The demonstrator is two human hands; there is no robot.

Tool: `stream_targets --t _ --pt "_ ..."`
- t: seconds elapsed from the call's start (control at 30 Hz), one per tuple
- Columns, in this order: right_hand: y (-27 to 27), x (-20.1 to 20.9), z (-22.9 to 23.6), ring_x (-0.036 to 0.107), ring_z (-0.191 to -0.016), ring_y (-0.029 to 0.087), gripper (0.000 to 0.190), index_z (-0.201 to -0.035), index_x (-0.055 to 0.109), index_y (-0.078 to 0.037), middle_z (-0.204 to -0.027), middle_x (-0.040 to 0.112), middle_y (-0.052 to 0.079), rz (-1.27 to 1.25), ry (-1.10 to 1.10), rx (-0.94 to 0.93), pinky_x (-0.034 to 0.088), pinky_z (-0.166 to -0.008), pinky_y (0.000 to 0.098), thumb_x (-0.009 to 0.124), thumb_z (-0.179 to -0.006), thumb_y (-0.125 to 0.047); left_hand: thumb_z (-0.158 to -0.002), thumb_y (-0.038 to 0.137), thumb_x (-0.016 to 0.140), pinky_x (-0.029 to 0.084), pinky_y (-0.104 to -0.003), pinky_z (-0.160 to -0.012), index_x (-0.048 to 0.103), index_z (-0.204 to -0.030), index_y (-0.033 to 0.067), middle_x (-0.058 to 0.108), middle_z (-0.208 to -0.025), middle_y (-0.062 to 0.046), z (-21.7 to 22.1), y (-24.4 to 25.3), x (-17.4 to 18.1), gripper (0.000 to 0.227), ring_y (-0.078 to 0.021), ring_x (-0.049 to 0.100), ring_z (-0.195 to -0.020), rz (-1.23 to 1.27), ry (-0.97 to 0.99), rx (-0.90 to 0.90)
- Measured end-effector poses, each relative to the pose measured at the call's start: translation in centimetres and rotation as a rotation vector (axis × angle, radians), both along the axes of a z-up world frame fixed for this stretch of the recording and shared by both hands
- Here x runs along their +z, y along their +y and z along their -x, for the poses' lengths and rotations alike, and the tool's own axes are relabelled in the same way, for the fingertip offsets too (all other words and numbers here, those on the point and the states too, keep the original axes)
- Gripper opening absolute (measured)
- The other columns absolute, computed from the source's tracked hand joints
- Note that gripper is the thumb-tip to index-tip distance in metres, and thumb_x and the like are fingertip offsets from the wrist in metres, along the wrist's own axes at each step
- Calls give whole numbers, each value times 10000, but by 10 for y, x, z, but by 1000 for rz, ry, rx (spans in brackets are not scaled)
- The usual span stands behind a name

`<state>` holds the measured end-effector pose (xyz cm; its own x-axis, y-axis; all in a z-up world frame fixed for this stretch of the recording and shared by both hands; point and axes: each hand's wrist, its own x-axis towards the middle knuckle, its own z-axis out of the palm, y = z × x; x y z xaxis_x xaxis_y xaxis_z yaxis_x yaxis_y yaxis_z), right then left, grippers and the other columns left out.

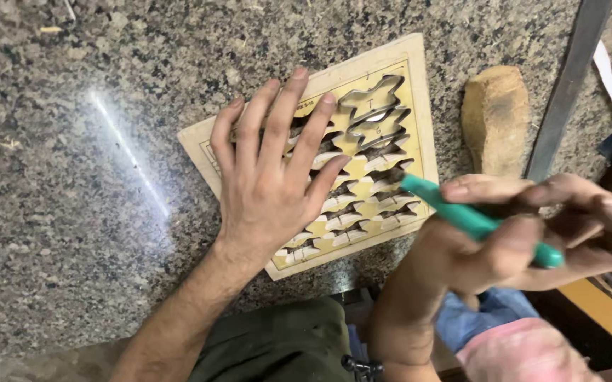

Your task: The person assembles a wooden puzzle by placing shaped pieces into a board, tapping them with a mallet, and adjusting them with pliers. The person repeatedly checks fit and alignment while working on the puzzle.

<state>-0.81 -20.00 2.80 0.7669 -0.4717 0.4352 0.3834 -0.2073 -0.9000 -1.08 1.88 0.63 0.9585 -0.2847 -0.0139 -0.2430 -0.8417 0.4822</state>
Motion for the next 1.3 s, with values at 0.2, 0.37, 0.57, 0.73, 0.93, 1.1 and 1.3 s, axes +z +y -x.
stream_targets --t 0.2,0.37,0.57,0.73,0.93,1.1,1.3 --pt "26 23 0 738 -955 314 436 -1546 432 24 -1143 664 208 -261 365 -10 667 -926 448 612 -1175 -117 -1064 506 767 269 -594 -1245 485 -1582 123 378 -1643 -151 10 -5 1 704 -332 385 -1494 -39 4 45" --pt "9 48 -28 654 -1063 457 664 -1521 344 142 -1259 579 370 -966 185 -372 588 -955 572 385 -1094 -365 -1051 626 684 339 -575 -1078 483 -1555 88 424 -1550 -212 23 -27 8 764 -337 448 -1322 -159 -57 143" --pt "-11 39 -16 553 -1344 363 626 -1582 355 -37 -1470 506 261 -694 214 -189 489 -1133 557 388 -1121 -460 -989 574 710 464 -441 -877 537 -1486 -63 495 -1445 -249 59 -49 38 825 -300 507 -1086 -95 202 100" --pt "5 41 -16 518 -1410 252 446 -1541 347 -290 -1506 483 144 -328 328 4 429 -1200 486 480 -1175 -509 -965 442 793 477 -451 -947 546 -1415 -31 509 -1325 -212 58 -43 35 698 -284 527 -1127 32 151 73" --pt "34 44 -32 510 -1267 512 662 -1648 221 -46 -1349 424 347 -1167 -137 -602 397 -1107 721 250 -1103 -420 -985 336 797 424 -516 -1199 523 -1475 12 435 -1495 -254 35 -50 23 648 -381 457 -1407 202 76 41" --pt "37 27 -14 575 -1075 286 336 -1567 354 -282 -1181 524 175 -548 88 -274 428 -1156 547 411 -1239 -323 -1054 303 738 393 -548 -1255 431 -1563 3 370 -1588 -267 23 -60 10 666 -429 404 -1496 239 85 48" --pt "11 8 10 540 -884 171 173 -1413 453 -292 -1036 529 86 -252 179 -137 439 -1016 414 522 -1261 -248 -1107 346 658 380 -535 -1266 399 -1583 9 349 -1622 -262 26 -63 5 638 -430 411 -1503 178 90 40"
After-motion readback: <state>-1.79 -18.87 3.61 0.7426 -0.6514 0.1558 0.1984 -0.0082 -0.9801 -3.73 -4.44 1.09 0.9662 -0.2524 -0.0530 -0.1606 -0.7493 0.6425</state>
